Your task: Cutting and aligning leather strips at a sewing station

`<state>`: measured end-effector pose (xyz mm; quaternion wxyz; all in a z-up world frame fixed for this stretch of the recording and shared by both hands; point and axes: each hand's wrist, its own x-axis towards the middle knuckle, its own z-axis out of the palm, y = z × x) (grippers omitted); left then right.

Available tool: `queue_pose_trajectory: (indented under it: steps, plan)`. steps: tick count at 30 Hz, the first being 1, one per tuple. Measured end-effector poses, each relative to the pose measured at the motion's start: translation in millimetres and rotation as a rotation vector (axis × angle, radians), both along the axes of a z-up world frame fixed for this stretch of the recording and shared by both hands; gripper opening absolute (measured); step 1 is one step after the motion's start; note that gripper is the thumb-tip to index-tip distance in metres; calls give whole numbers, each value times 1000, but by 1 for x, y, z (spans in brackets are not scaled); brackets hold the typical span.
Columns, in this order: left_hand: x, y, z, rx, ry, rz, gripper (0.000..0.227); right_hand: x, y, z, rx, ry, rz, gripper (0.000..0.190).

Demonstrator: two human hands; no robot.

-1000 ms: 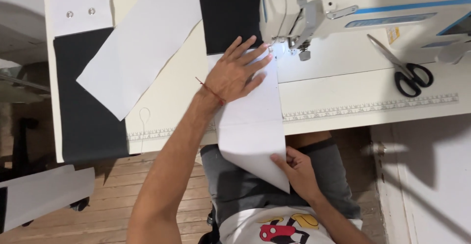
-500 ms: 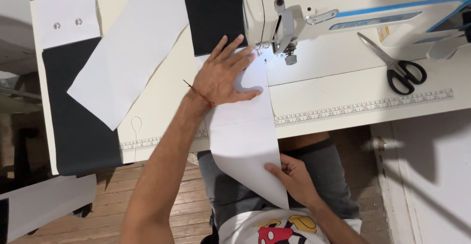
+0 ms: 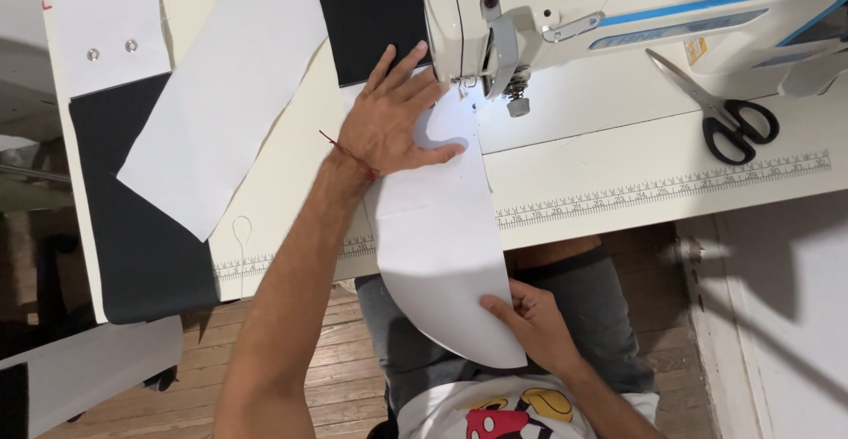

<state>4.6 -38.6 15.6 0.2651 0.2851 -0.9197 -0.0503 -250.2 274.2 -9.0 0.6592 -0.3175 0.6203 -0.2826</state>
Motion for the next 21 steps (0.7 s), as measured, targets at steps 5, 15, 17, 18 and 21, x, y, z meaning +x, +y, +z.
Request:
queue_pose_trajectory:
  steps: [5,15,17,18,21]
  plan:
    - [-1,-7,5,33,-14,5,83,0,0,-5,-8,-7,-19,40]
    - [0,-26,6,56,-40,-19,87,0,-4,-9,1,-3,-27,40]
    - [2,-30,3,45,-47,-18,83,1,-5,-8,15,-4,-35,38]
    - [3,-32,2,32,-52,-18,81,1,-5,-8,27,-5,-44,37]
    - [2,-37,3,64,-50,-22,82,2,-6,-10,20,-46,-67,43]
